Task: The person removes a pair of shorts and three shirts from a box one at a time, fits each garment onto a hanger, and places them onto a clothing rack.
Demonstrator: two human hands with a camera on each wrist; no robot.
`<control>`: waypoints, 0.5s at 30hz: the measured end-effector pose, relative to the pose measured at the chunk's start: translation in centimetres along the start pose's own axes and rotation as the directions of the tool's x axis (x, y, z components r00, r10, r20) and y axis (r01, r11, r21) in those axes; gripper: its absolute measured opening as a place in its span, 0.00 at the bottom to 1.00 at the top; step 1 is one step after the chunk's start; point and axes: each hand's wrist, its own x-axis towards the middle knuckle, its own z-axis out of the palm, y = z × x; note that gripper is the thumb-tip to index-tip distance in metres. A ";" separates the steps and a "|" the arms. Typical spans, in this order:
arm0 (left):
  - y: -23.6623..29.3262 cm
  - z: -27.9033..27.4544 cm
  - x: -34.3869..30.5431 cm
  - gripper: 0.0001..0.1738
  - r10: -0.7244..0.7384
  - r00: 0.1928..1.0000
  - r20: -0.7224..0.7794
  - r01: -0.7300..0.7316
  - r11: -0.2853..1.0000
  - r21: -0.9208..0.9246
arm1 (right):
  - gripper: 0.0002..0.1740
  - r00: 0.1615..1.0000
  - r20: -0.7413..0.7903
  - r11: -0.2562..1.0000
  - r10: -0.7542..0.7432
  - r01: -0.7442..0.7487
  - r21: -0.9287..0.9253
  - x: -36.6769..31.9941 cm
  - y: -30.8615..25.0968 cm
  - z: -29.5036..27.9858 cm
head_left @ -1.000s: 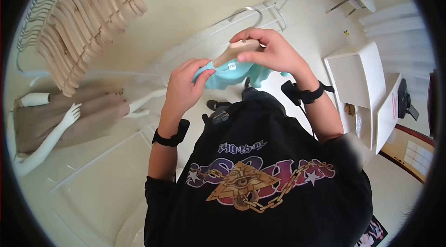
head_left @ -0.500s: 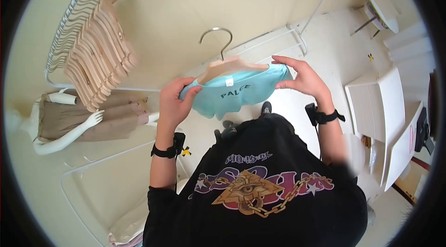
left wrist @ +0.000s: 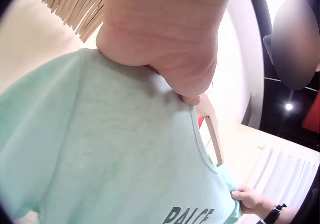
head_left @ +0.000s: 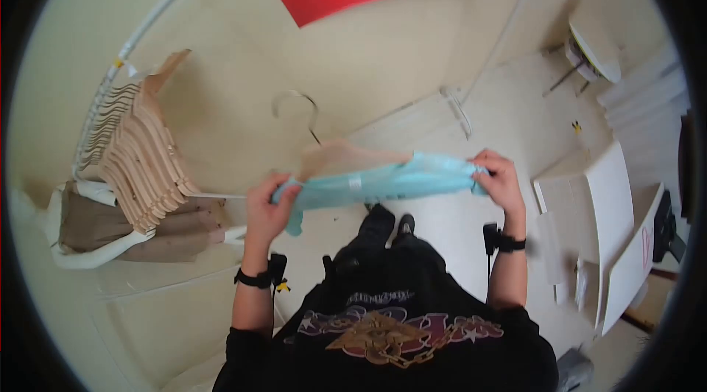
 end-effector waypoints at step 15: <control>2.4 4.6 15.9 0.09 0.320 0.938 0.134 -0.253 0.895 -0.367 | 0.31 0.951 -0.127 0.894 -0.283 0.214 -0.393 8.3 -17.2 3.9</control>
